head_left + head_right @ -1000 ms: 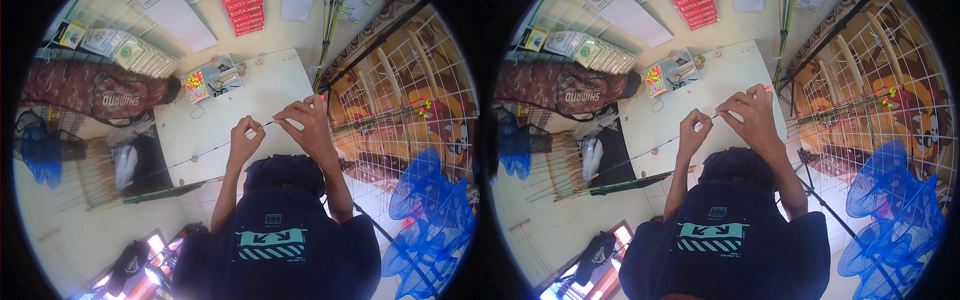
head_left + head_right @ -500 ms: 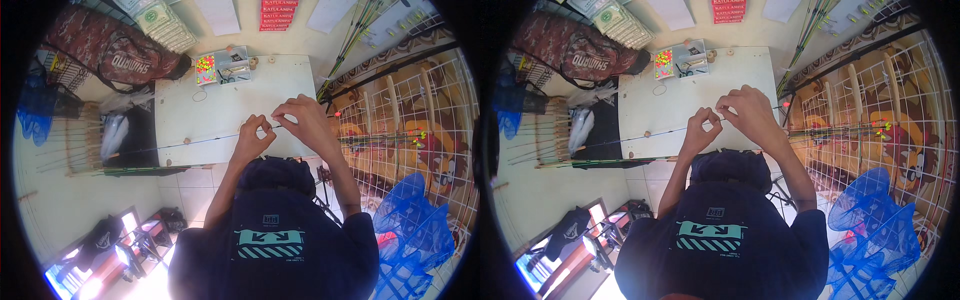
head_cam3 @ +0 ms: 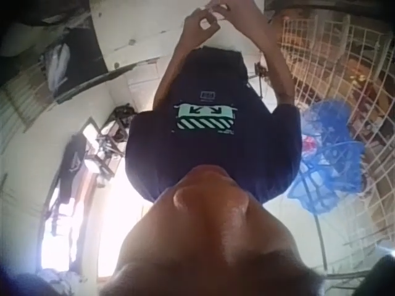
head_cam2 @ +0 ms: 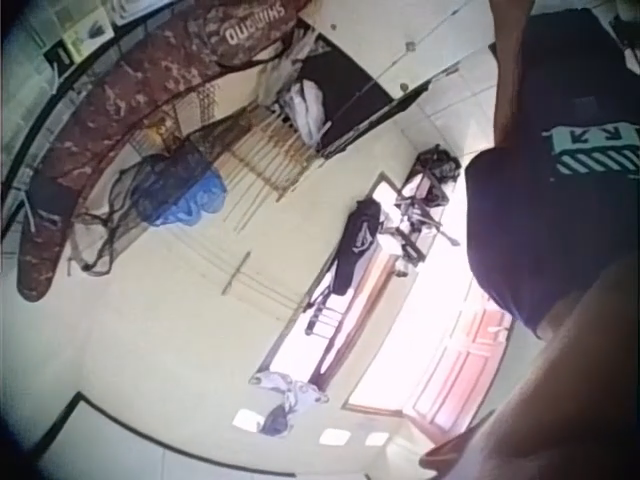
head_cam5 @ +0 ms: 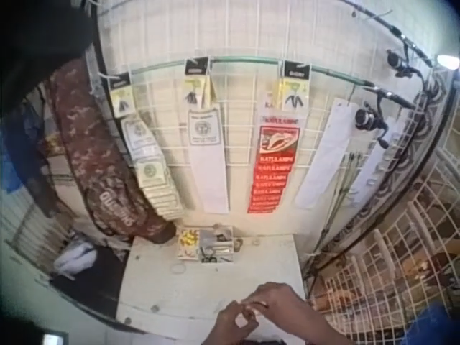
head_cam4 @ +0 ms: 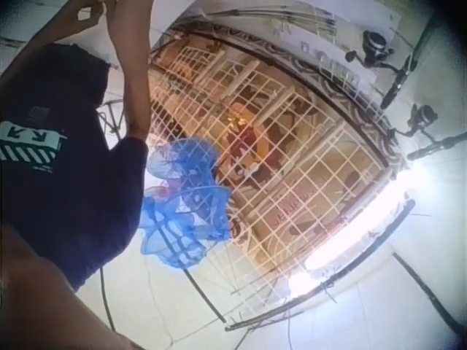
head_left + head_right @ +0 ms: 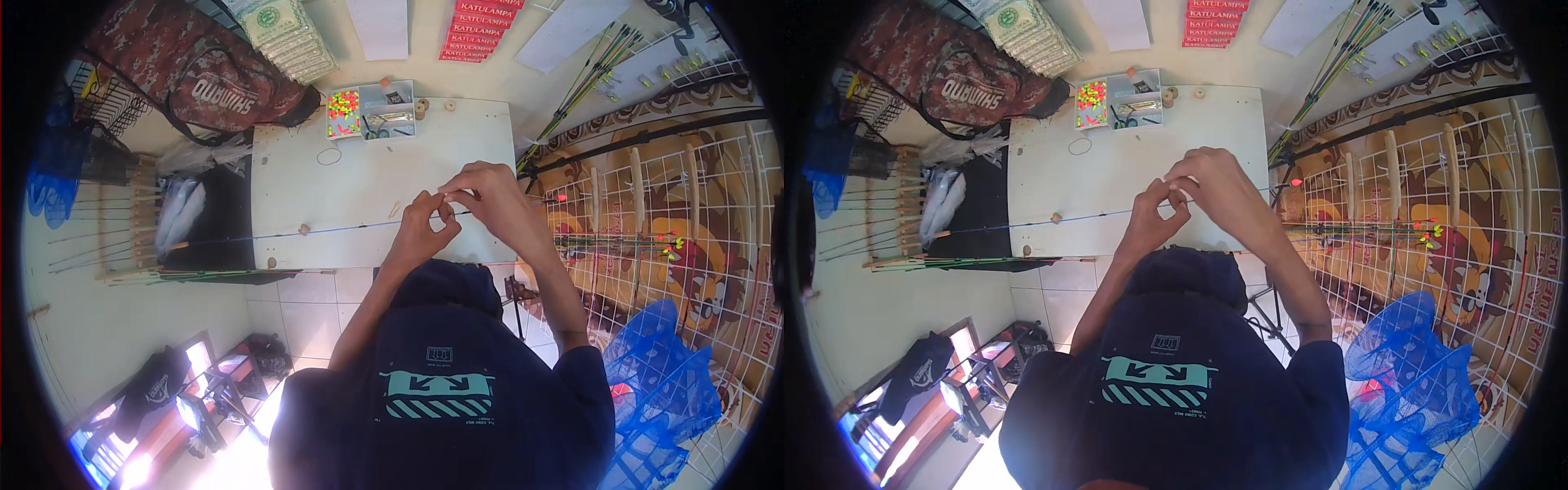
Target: The recorder is assembling a fishing rod by connecting its sections and securing them with a rubber band.
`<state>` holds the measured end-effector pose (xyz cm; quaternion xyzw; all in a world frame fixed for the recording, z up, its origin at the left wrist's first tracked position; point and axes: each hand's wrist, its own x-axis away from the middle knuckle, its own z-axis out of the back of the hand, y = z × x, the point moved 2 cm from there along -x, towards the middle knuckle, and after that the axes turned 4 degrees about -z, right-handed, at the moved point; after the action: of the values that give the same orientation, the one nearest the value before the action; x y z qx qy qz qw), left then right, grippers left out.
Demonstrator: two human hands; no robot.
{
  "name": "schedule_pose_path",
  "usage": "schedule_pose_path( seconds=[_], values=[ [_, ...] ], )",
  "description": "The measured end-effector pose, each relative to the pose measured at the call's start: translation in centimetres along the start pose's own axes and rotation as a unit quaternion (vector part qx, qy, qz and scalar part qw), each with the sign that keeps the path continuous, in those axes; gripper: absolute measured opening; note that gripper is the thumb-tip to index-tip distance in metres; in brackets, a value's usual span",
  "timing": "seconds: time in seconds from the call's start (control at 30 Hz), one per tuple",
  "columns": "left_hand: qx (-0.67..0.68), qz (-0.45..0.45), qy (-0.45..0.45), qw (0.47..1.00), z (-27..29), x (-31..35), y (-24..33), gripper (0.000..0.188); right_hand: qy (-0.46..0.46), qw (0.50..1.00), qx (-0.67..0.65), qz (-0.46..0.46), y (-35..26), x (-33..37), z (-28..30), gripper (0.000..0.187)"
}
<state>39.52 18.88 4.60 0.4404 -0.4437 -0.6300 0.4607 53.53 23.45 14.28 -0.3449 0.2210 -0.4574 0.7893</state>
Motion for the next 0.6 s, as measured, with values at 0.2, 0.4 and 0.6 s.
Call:
schedule_pose_path(
  seconds=[0.2, 0.4, 0.6],
  values=[
    [-0.010, -0.017, -0.034, 0.999, 0.7, -0.5, 0.7, 0.012, -0.033, 0.996, 0.080, -0.031, 0.4, 1.2, 1.5, 0.007],
    [-0.005, -0.029, -0.046, 0.998, 1.3, -0.5, 1.1, 0.014, -0.056, 0.992, 0.104, -0.036, 0.3, 1.7, 2.0, 0.008],
    [-0.008, -0.069, -0.055, 0.996, 1.9, -0.5, 2.0, 0.016, -0.064, 0.991, 0.065, -0.094, -0.9, 1.8, 2.7, 0.007]
  ],
)
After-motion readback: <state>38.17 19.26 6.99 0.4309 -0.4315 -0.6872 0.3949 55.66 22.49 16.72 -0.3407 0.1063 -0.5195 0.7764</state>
